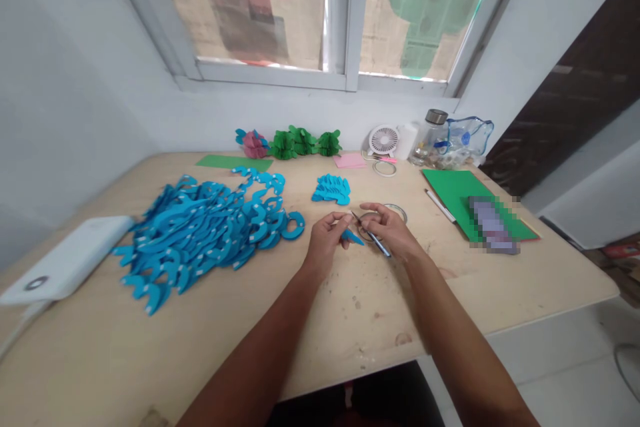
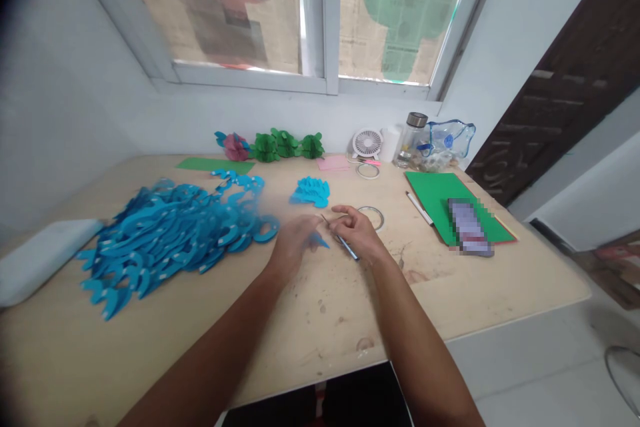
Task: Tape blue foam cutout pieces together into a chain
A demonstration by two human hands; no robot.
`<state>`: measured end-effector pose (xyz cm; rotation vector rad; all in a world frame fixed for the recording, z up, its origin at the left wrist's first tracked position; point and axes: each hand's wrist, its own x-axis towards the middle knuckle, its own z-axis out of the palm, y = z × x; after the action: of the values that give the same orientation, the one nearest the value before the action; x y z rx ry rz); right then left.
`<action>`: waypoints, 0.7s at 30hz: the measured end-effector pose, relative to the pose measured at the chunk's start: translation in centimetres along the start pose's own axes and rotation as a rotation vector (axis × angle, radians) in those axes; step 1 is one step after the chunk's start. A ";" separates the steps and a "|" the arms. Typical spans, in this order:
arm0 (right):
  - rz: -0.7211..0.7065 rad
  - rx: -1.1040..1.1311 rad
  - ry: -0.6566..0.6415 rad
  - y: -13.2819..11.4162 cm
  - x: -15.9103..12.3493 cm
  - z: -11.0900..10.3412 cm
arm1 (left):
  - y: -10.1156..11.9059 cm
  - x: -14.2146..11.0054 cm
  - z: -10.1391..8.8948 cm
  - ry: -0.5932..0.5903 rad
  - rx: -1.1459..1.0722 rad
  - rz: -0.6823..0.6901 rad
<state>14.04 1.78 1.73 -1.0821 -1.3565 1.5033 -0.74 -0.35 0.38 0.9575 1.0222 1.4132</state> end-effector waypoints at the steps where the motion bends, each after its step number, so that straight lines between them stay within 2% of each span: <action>1: -0.002 -0.001 0.001 0.1 0.0 0.0 | 0.0 0.0 0.0 0.005 0.007 0.001; 9: -0.075 -0.074 -0.015 0.1 -0.2 0.8 | 0.1 -0.2 0.0 0.013 0.037 -0.004; 21: -0.075 -0.106 0.001 0.2 -0.2 0.7 | 0.0 0.0 -0.2 0.016 0.044 -0.015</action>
<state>13.43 1.39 1.54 -1.0851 -1.4734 1.3902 -0.87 -0.39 0.30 0.9694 1.0741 1.3928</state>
